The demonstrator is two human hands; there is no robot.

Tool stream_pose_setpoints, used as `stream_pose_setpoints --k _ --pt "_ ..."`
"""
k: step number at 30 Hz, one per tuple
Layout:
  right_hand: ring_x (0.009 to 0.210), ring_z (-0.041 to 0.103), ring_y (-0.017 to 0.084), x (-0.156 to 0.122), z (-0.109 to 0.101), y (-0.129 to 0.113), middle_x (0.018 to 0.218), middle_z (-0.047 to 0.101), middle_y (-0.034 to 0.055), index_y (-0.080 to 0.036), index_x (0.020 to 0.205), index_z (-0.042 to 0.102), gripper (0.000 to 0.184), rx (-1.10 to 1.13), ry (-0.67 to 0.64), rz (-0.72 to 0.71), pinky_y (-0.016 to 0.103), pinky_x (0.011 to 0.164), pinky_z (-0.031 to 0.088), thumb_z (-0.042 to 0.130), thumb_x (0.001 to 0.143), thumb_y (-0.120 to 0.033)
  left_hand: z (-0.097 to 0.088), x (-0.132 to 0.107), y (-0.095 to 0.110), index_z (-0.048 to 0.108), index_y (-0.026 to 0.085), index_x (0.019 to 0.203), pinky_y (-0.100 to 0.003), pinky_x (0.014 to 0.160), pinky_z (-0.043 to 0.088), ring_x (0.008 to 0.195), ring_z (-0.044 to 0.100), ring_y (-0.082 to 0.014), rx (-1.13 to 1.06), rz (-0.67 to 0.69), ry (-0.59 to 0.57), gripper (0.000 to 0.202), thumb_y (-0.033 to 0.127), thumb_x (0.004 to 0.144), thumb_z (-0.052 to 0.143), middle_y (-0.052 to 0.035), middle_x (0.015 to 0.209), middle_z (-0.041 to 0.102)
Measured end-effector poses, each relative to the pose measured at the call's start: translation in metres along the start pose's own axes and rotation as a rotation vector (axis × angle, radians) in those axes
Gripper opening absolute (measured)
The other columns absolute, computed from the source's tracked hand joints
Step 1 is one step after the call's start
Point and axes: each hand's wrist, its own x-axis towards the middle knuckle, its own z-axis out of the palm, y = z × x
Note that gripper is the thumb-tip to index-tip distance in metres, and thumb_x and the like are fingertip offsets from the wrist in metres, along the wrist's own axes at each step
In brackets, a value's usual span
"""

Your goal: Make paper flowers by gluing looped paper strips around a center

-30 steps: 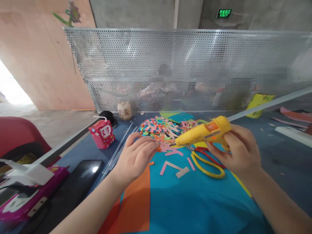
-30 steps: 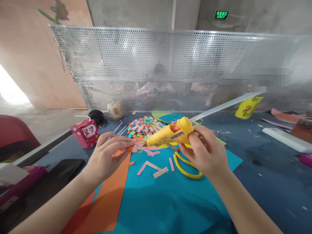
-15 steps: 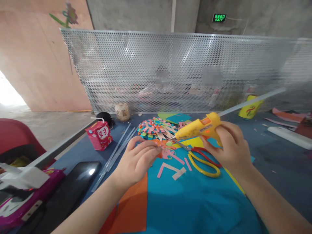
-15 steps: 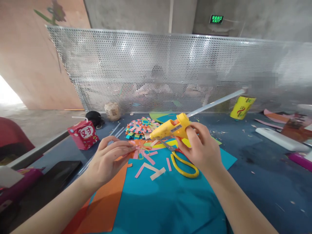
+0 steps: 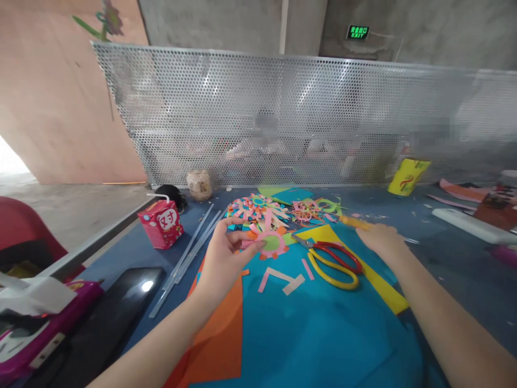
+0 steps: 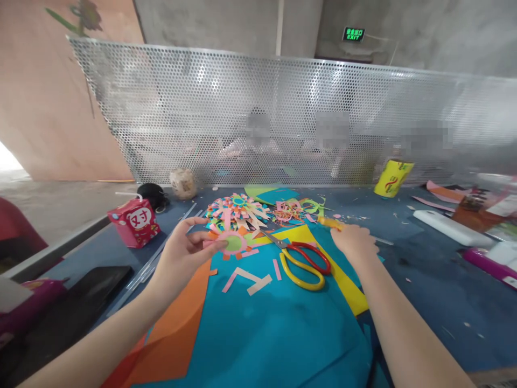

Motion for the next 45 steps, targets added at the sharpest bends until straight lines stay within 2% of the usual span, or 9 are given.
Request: stream_pose_setpoints --k 3,5,7,10,13,21,35,41,45 --pt "0.086 0.054 0.044 -0.005 -0.004 -0.005 0.089 0.058 0.0274 -0.009 0.088 0.061 0.044 -0.022 0.090 0.035 0.059 0.061 0.040 0.057 0.062 -0.045 -0.001 0.004 0.001 0.040 0.019 0.092 -0.023 0.060 0.048 0.061 0.064 -0.0131 -0.100 -0.145 0.028 0.046 0.019 0.059 0.073 0.0072 0.058 0.062" --pt "0.095 0.052 0.043 -0.015 -0.015 -0.018 0.098 0.057 0.0268 -0.009 0.094 0.060 0.044 0.019 0.156 -0.085 0.058 0.068 0.040 0.052 0.069 -0.044 -0.001 0.005 -0.001 0.041 0.019 0.093 -0.021 0.059 0.046 0.060 0.064 -0.0121 -0.073 -0.172 0.040 0.047 0.020 0.059 0.073 0.0068 0.058 0.062" --pt "0.099 0.055 0.029 -0.034 -0.031 -0.038 0.103 0.060 0.0136 -0.019 0.099 0.057 0.029 0.115 0.226 -0.310 0.046 0.079 0.042 0.046 0.077 -0.034 -0.001 0.004 -0.003 0.040 0.018 0.094 -0.020 0.057 0.045 0.059 0.062 -0.0116 -0.058 -0.175 0.025 0.049 0.021 0.059 0.074 0.0061 0.058 0.062" --pt "0.090 0.060 0.021 -0.074 -0.051 -0.069 0.093 0.065 0.0069 -0.021 0.099 0.055 0.020 0.454 0.516 -0.984 0.039 0.082 0.042 0.051 0.079 -0.019 0.001 0.001 -0.007 0.039 0.018 0.096 -0.019 0.051 0.042 0.055 0.059 -0.0107 -0.046 -0.168 -0.016 0.050 0.022 0.060 0.074 0.0060 0.058 0.060" --pt "0.092 0.060 0.020 -0.113 -0.061 -0.089 0.094 0.066 0.0054 -0.021 0.108 0.049 0.032 0.562 0.473 -1.240 0.035 0.081 0.045 0.057 0.077 -0.017 0.004 -0.003 -0.008 0.039 0.019 0.096 -0.020 0.049 0.040 0.053 0.057 -0.0107 0.000 -0.137 -0.051 0.049 0.023 0.061 0.072 0.0056 0.059 0.060" --pt "0.091 0.060 0.021 -0.128 -0.054 -0.093 0.098 0.066 0.0061 -0.020 0.111 0.051 0.036 0.520 0.431 -1.047 0.039 0.081 0.045 0.061 0.077 -0.022 0.009 -0.012 -0.002 0.037 0.020 0.098 -0.024 0.059 0.044 0.062 0.060 -0.0134 0.125 -0.079 -0.130 0.044 0.018 0.066 0.066 0.0061 0.062 0.057" --pt "0.099 0.059 0.021 -0.132 -0.055 -0.086 0.101 0.065 0.0047 -0.024 0.107 0.055 0.024 0.448 0.286 -1.034 0.037 0.085 0.041 0.051 0.084 -0.031 0.009 -0.019 -0.001 0.039 0.027 0.104 -0.022 0.058 0.044 0.072 0.065 -0.0153 0.343 0.117 -0.138 0.043 0.017 0.070 0.063 0.0058 0.070 0.061" --pt "0.088 0.063 0.022 -0.131 -0.057 -0.088 0.087 0.071 0.0000 -0.024 0.125 0.034 0.047 0.597 0.187 -1.026 0.044 0.087 0.033 0.055 0.082 -0.025 0.008 -0.019 -0.001 0.041 0.027 0.103 -0.021 0.056 0.044 0.074 0.065 -0.0170 0.309 0.133 -0.159 0.039 0.020 0.072 0.063 0.0043 0.070 0.062" --pt "0.079 0.065 0.020 -0.132 -0.060 -0.091 0.083 0.071 -0.0003 -0.023 0.124 0.034 0.047 0.666 0.168 -1.021 0.043 0.081 0.036 0.054 0.082 -0.021 0.008 -0.019 -0.002 0.041 0.027 0.103 -0.022 0.056 0.044 0.073 0.066 -0.0174 0.285 0.112 -0.175 0.039 0.021 0.072 0.063 0.0036 0.071 0.062"
